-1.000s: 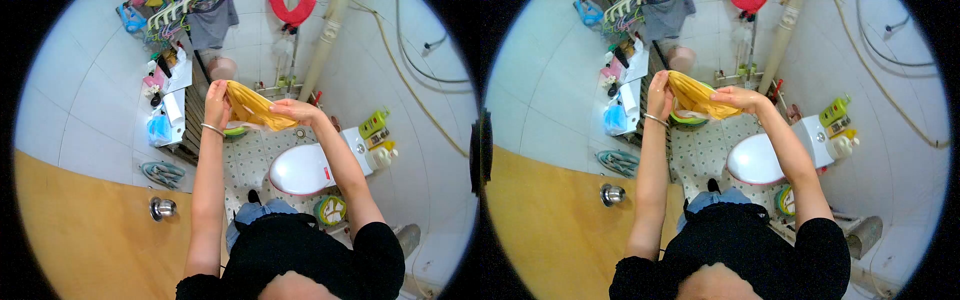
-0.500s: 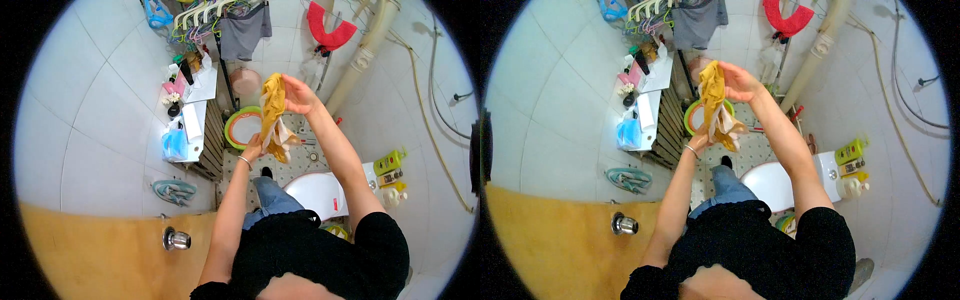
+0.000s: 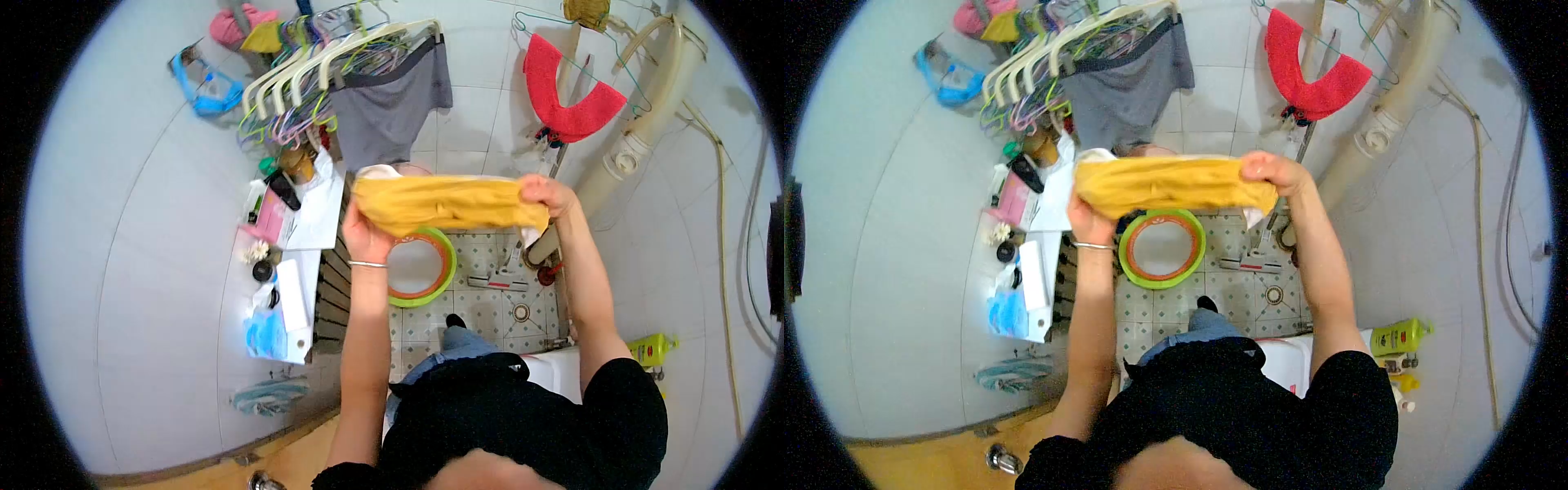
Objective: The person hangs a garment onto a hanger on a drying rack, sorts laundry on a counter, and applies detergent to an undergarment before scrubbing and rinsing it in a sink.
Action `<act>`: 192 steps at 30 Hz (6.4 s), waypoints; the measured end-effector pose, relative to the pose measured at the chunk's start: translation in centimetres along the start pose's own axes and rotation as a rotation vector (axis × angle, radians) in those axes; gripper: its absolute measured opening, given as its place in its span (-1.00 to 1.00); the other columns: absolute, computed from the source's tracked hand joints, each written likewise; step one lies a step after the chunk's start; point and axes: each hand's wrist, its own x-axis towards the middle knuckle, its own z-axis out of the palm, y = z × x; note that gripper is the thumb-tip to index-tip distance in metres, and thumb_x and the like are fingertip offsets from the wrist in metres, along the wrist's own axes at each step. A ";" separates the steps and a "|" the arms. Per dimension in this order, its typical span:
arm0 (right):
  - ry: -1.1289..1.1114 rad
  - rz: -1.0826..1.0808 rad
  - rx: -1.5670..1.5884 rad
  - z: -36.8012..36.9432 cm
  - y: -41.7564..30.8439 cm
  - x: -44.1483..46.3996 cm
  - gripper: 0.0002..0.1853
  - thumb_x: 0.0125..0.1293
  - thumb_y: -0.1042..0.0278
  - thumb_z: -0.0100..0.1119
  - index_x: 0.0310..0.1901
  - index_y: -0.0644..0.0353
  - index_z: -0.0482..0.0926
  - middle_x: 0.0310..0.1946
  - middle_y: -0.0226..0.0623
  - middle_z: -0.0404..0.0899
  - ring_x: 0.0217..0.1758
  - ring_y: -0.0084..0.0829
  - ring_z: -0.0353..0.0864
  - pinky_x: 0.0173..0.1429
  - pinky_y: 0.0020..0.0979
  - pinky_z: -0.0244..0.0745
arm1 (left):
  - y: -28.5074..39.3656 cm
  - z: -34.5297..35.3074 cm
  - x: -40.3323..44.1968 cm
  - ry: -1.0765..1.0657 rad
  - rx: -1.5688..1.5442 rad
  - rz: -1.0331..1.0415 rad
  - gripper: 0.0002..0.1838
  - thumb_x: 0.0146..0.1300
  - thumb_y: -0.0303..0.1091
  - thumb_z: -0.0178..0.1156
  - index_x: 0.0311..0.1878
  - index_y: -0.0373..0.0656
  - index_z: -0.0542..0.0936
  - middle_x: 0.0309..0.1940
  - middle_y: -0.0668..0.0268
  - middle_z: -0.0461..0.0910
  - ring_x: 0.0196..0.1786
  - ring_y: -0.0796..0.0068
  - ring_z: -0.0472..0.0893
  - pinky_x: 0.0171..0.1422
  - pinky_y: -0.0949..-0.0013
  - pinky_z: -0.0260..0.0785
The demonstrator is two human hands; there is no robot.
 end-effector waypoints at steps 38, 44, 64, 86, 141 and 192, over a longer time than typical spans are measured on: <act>0.292 -0.245 -1.215 -6.9 -16.1 4.6 -0.85 0.20 0.41 0.16 -0.25 0.29 0.48 -0.45 -0.49 0.45 -0.35 -0.70 0.38 -0.24 -0.57 0.35 | 10.2 11.5 13.0 -0.071 1.751 -0.303 -0.87 0.26 -0.33 0.11 -0.29 -0.18 0.46 -0.38 0.46 0.46 -0.28 0.70 0.42 -0.20 0.60 0.26; 0.238 -0.265 -1.250 -6.7 -17.9 4.0 -0.84 0.31 0.33 0.05 -0.28 0.25 0.43 -0.41 -0.50 0.42 -0.31 -0.67 0.36 -0.17 -0.60 0.31 | 10.5 12.4 13.0 -0.141 1.902 -0.479 -0.84 0.22 -0.29 0.15 -0.31 -0.16 0.44 -0.28 0.47 0.48 -0.28 0.72 0.42 -0.22 0.59 0.28; 0.059 -0.433 0.002 -7.6 -18.2 6.2 -0.69 0.41 0.19 -0.13 0.02 0.19 0.43 -0.05 -0.43 0.48 0.02 -0.58 0.46 0.14 -0.44 0.40 | 10.1 12.8 13.3 -0.111 2.290 -0.155 -0.75 0.20 -0.25 0.19 -0.35 -0.30 0.54 -0.48 0.38 0.45 -0.46 0.65 0.41 -0.36 0.56 0.26; 0.344 -0.281 -0.571 -6.4 -17.6 7.9 -0.79 0.21 0.11 0.20 -0.32 0.04 0.51 -0.42 -0.60 0.48 -0.32 -0.70 0.43 -0.12 -0.57 0.34 | 10.9 11.2 13.4 0.160 2.191 0.046 -0.68 0.10 -0.59 0.14 -0.03 -0.21 0.52 -0.38 0.49 0.52 -0.39 0.75 0.42 -0.27 0.63 0.31; 0.053 0.116 -0.836 3.5 3.1 13.9 -0.74 0.17 0.22 0.23 -0.19 0.20 0.56 -0.25 -0.34 0.50 -0.25 -0.57 0.44 -0.20 -0.50 0.34 | -2.6 -4.8 2.4 0.319 1.362 -0.187 -0.73 0.23 -0.29 0.16 -0.09 -0.25 0.46 -0.31 0.38 0.50 -0.23 0.64 0.46 -0.14 0.53 0.33; -0.505 -0.373 -1.154 12.9 -20.3 38.7 -0.69 0.20 0.10 0.20 -0.18 0.17 0.58 -0.36 -0.56 0.49 -0.26 -0.70 0.36 -0.15 -0.57 0.27 | -0.1 7.3 12.4 0.459 0.818 0.439 -0.39 0.24 -0.55 0.06 0.31 -0.02 0.07 -0.42 0.39 0.40 -0.38 0.68 0.38 -0.28 0.61 0.25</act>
